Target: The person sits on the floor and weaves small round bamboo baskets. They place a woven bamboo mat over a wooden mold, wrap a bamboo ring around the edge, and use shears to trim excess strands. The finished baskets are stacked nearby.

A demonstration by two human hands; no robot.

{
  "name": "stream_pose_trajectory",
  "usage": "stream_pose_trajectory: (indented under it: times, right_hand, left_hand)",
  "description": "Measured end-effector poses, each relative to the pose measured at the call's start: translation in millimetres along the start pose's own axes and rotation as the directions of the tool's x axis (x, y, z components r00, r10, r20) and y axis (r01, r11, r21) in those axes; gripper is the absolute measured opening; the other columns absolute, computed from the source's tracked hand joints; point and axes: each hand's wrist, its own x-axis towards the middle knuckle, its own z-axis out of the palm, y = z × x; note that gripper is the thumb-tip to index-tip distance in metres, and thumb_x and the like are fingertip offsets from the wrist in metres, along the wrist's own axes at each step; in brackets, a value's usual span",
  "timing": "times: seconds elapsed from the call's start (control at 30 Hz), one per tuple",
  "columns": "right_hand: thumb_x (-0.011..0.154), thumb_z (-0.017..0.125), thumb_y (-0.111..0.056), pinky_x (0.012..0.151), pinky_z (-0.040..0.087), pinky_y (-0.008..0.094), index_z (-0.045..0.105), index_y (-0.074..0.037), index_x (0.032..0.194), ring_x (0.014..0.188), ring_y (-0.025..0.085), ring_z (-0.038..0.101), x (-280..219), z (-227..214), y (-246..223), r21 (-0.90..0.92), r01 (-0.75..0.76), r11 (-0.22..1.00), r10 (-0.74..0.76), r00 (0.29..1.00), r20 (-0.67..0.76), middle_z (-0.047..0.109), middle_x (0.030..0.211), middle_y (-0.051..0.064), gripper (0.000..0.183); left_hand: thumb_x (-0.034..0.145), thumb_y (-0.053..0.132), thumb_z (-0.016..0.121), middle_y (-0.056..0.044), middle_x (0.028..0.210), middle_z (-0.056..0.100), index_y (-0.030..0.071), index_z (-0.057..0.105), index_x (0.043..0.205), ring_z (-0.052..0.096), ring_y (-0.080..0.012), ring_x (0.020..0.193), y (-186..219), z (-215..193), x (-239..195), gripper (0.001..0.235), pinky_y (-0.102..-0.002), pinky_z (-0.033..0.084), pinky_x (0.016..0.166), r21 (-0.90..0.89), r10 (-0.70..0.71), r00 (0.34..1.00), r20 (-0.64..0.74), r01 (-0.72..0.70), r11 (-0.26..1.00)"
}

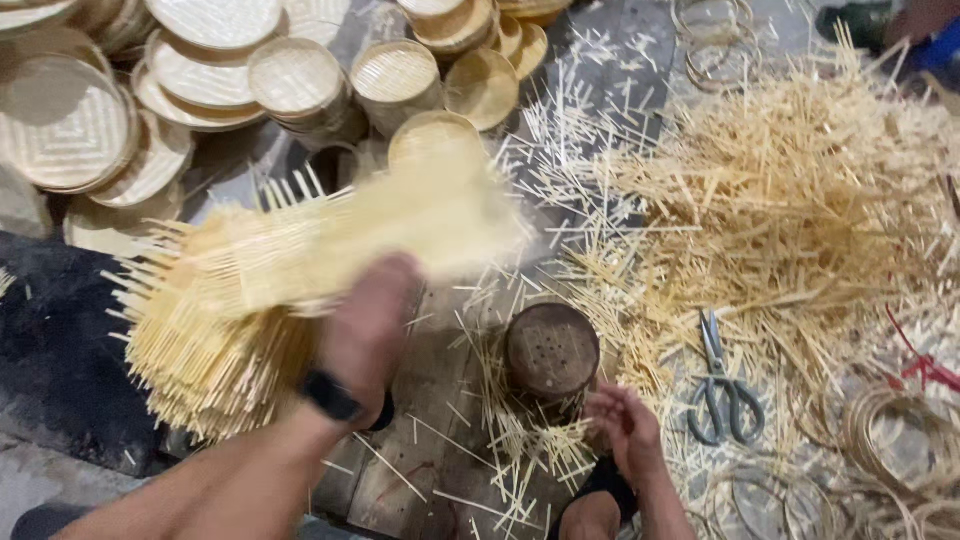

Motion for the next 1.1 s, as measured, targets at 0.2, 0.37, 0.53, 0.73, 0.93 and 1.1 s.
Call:
stream_pose_trajectory:
  times: [0.2, 0.37, 0.53, 0.73, 0.93, 1.1]
  right_hand:
    - [0.104, 0.066, -0.031, 0.063, 0.059, 0.038, 0.061, 0.012, 0.126, 0.073, 0.023, 0.070, 22.4, 7.1, -36.3, 0.342, -0.127, 0.931, -0.026, 0.912, 0.410, 0.074, 0.094, 0.019, 0.049]
    - [0.084, 0.080, -0.009, 0.059, 0.051, 0.028, 0.073, 0.002, 0.104, 0.065, 0.011, 0.063, 45.7, 2.9, -17.9, -0.312, -0.077, 0.947, 0.019, 0.982, -0.186, 0.074, 0.086, 0.006, 0.024]
    - [0.084, 0.080, -0.009, 0.058, 0.050, 0.027, 0.074, 0.002, 0.101, 0.065, 0.010, 0.061, 49.6, -0.8, -18.7, -0.438, -0.073, 0.896, -0.018, 0.979, -0.201, 0.074, 0.083, 0.005, 0.022]
    - [0.084, 0.080, -0.009, 0.059, 0.051, 0.027, 0.074, 0.002, 0.101, 0.067, 0.009, 0.061, 59.3, 5.8, -27.5, -0.493, -0.052, 0.868, -0.053, 0.979, -0.197, 0.074, 0.084, 0.005, 0.021]
    - [0.081, 0.078, -0.014, 0.066, 0.055, 0.029, 0.075, -0.001, 0.105, 0.074, 0.012, 0.067, 65.4, 4.5, -25.4, -0.586, 0.003, 0.810, -0.116, 0.981, -0.155, 0.077, 0.088, 0.004, 0.028]
    - [0.082, 0.091, -0.023, 0.083, 0.055, 0.037, 0.057, 0.002, 0.132, 0.103, 0.020, 0.063, 67.1, -19.4, -8.4, -0.753, 0.086, 0.652, -0.305, 0.939, -0.157, 0.065, 0.118, 0.013, 0.065]
  left_hand:
    - [0.084, 0.004, 0.069, -0.021, 0.139, 0.064, 0.001, 0.060, 0.135, 0.053, -0.0337, 0.136, 92.5, 128.2, -90.8, 0.052, -0.046, 0.039, 0.118, -0.342, 0.374, 0.826, 0.421, -0.237, 0.909]
    - [0.086, 0.020, 0.078, -0.017, 0.138, 0.064, 0.011, 0.061, 0.131, 0.055, -0.0322, 0.135, 76.7, 149.0, -99.5, 0.049, -0.047, 0.034, 0.121, -0.524, 0.211, 0.837, 0.505, 0.103, 0.846]
    - [0.066, 0.019, 0.099, -0.015, 0.124, 0.064, 0.003, 0.043, 0.142, 0.063, -0.0260, 0.113, 25.0, 190.6, -52.9, 0.096, -0.039, 0.053, 0.101, 0.033, -0.687, 0.232, 0.689, 0.936, 0.350]
    - [0.067, 0.003, 0.090, -0.013, 0.100, 0.081, -0.005, 0.072, 0.113, 0.078, -0.0204, 0.084, -8.0, 219.9, -65.4, 0.049, -0.032, 0.066, 0.078, -0.185, -0.366, 0.099, 0.925, 0.960, -0.208]
    - [0.066, 0.011, 0.093, -0.013, 0.102, 0.079, -0.003, 0.074, 0.109, 0.076, -0.0200, 0.083, -4.9, 214.8, -68.4, 0.049, -0.034, 0.064, 0.076, -0.120, -0.482, 0.097, 0.871, 0.993, -0.018]
    - [0.068, 0.013, 0.090, -0.013, 0.100, 0.078, -0.003, 0.071, 0.112, 0.075, -0.0233, 0.084, 1.1, 207.4, -68.3, 0.050, -0.038, 0.062, 0.077, -0.139, -0.416, 0.068, 0.907, 0.980, -0.143]
